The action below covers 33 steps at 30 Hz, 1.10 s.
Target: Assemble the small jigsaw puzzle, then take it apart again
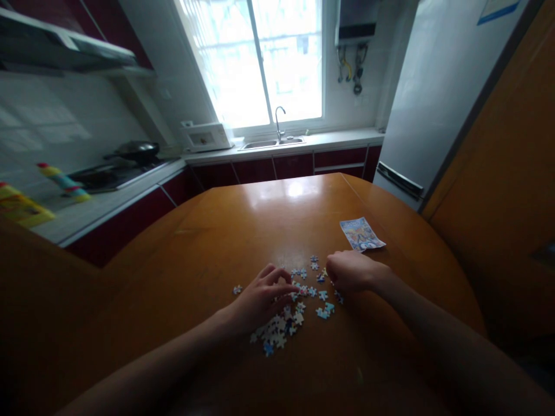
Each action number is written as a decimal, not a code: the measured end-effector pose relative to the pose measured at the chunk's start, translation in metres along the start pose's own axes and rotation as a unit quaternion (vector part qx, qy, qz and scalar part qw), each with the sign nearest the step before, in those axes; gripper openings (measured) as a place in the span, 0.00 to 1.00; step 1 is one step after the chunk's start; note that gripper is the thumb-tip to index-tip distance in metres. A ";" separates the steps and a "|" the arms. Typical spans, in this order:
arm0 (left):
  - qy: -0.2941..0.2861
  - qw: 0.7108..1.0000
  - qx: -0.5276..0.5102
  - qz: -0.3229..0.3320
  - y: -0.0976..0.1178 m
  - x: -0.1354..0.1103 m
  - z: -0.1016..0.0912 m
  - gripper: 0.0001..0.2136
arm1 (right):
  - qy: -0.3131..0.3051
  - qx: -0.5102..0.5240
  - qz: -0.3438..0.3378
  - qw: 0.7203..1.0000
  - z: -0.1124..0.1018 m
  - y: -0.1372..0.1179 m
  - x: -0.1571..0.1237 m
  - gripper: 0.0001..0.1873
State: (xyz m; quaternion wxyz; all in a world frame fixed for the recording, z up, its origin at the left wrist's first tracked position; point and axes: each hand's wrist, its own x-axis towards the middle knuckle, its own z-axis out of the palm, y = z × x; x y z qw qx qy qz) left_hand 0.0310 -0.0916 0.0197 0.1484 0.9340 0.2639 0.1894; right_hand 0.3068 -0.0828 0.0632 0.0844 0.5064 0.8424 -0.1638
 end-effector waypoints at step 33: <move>-0.055 0.998 0.022 0.025 0.006 -0.004 -0.008 0.19 | 0.048 0.080 -0.164 0.982 0.007 -0.016 0.016 0.16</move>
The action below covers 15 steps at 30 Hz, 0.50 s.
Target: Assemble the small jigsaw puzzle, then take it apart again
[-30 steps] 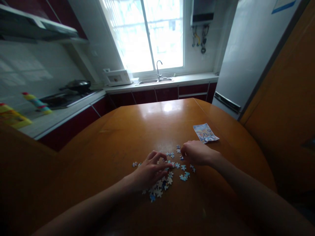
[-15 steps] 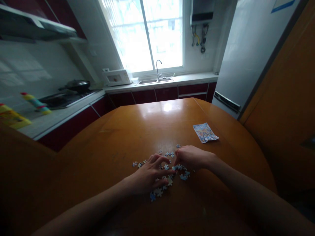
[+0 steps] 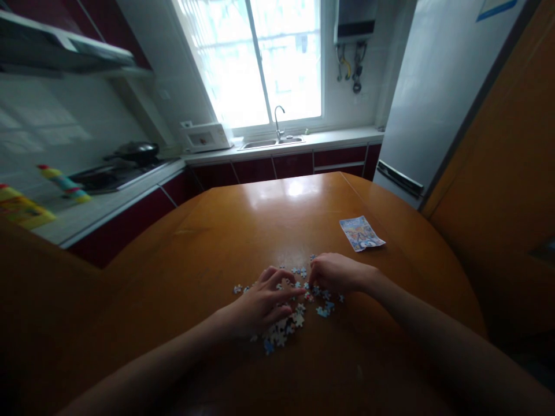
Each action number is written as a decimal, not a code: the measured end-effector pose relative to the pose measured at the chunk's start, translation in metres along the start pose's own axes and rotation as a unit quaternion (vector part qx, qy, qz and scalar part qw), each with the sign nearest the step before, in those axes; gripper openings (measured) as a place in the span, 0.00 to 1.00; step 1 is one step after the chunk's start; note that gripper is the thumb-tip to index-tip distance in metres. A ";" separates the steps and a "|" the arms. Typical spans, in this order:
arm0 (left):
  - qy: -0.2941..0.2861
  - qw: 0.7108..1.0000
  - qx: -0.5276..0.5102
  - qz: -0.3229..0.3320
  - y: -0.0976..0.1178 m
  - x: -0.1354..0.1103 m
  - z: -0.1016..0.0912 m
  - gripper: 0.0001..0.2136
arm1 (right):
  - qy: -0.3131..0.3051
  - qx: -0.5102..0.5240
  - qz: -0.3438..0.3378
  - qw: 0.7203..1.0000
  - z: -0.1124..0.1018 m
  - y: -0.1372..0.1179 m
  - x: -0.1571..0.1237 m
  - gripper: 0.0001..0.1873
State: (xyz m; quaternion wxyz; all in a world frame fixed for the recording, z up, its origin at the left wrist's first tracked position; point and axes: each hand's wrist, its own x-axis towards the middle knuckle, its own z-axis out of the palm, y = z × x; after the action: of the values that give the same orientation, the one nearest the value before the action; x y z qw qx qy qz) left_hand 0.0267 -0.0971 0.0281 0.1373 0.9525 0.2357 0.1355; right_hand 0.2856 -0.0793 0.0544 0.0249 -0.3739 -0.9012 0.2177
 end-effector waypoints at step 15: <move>-0.030 0.999 0.014 0.026 -0.001 -0.051 -0.015 0.11 | 0.045 -0.017 -0.056 0.997 0.038 -0.052 -0.012 0.07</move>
State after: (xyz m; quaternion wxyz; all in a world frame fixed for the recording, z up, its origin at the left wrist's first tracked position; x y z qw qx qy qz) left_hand -0.0224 -0.1179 0.0315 0.1270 0.9639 0.2081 0.1069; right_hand 0.2515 -0.1340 0.0433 0.0716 -0.3325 -0.9223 0.1834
